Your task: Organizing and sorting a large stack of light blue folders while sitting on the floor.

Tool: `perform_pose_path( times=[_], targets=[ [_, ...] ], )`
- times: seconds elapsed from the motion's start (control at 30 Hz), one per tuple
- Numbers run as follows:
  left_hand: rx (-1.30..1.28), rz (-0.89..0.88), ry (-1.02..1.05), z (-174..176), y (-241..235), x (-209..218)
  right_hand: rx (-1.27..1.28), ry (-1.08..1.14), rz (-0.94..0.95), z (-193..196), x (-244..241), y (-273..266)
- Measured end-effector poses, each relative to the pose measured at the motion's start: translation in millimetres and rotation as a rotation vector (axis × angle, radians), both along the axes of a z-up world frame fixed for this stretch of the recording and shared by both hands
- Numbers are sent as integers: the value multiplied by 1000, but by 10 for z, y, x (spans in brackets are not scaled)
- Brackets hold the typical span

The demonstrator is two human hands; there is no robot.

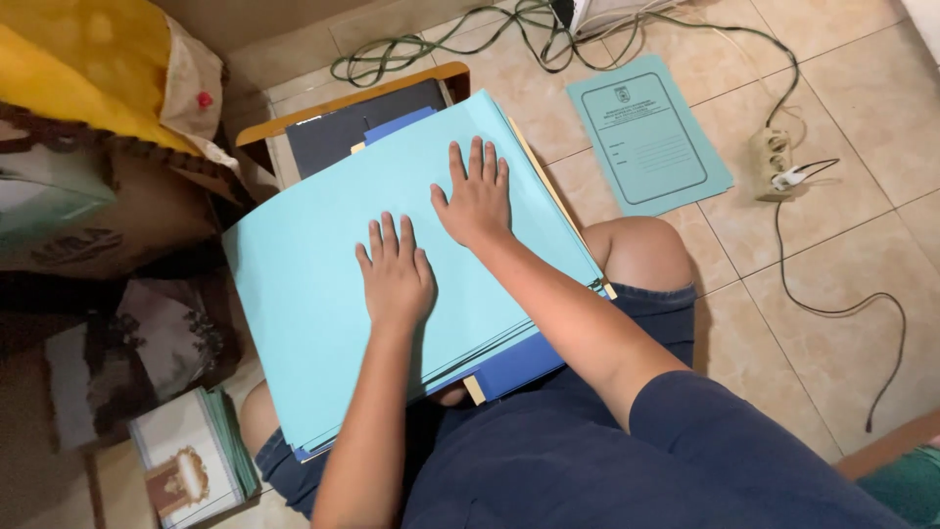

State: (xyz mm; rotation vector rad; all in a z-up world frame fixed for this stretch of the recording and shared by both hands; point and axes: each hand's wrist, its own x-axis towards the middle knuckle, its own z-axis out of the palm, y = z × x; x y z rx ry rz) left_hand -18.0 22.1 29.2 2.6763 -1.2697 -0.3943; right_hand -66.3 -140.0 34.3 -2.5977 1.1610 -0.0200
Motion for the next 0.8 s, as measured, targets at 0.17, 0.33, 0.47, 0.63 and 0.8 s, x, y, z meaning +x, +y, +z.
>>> perform_pose_path(
  times=[0.17,0.33,0.47,0.63,0.8],
  targets=[
    [-45,112,19,-91,86,-6,-22,9,57,22,-108,59],
    [-30,137,15,-159,-7,164,-100,35,288,8,-530,500],
    [-29,127,54,-71,-31,209,-87,-39,509,-10,-828,776],
    [-41,112,22,-174,-4,211,-136,-36,428,-174,-373,361],
    [-313,121,-181,-461,-40,226,-213,-134,177,-426,330,-501]
  ],
)
